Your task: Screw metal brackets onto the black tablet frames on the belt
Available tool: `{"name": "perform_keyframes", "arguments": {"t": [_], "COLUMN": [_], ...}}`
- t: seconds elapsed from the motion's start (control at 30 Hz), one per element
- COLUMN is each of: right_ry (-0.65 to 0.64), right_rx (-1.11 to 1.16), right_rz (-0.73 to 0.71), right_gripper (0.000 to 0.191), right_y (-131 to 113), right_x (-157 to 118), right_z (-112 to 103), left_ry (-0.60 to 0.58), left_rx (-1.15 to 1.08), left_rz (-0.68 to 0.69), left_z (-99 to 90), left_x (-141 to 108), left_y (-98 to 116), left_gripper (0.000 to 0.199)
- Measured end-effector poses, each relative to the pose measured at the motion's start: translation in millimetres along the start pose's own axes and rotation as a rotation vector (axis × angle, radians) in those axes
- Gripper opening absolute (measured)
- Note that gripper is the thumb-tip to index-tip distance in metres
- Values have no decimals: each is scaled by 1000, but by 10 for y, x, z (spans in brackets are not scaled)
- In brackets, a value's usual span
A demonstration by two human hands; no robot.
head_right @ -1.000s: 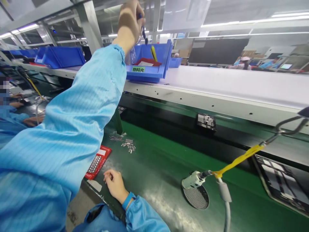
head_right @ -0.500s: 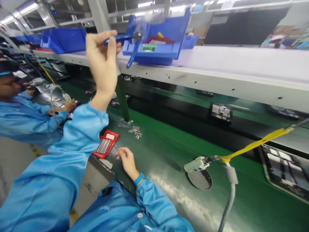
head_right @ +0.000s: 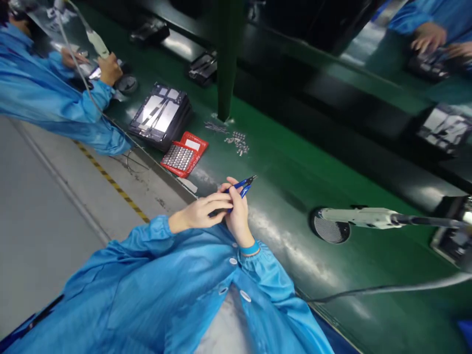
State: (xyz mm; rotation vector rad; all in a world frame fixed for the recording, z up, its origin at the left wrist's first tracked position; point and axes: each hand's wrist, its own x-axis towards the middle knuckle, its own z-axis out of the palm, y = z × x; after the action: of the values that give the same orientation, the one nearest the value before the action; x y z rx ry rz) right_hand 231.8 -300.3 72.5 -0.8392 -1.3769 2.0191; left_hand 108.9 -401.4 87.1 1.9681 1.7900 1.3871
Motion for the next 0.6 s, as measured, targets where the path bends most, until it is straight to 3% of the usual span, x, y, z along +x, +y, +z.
{"name": "perform_keyframes", "arguments": {"t": [0.07,0.13,0.17,0.23,0.3,0.33,0.43,0.6], "right_ry": [39,69,77,75,57,47,27,-17], "right_rx": [-9,-25,-35,-60,-87,-100,-138,-214], "right_rz": [21,41,52,73,93,101,114,88], "right_gripper": [75,75,75,74,74,74,74,74], "right_y": [95,170,202,257,302,320,353,341], "right_x": [53,91,99,95,68,49,-13,-57], "right_z": [-74,-159,-195,-236,-233,-220,-177,-161], "left_ry": [4,138,221,326,347,344,353,463], "left_rx": [61,188,263,382,442,454,469,463], "left_rz": [-157,-391,-509,-698,-804,-826,-822,-736], "left_z": [-302,-621,-749,-899,-915,-892,-809,-751], "left_x": [-12,-14,-22,-57,-106,-130,-181,-240], "left_y": [-141,-409,-573,-890,-1119,-1184,-1204,-930], "left_gripper": [22,26,34,71,110,119,112,102]}}
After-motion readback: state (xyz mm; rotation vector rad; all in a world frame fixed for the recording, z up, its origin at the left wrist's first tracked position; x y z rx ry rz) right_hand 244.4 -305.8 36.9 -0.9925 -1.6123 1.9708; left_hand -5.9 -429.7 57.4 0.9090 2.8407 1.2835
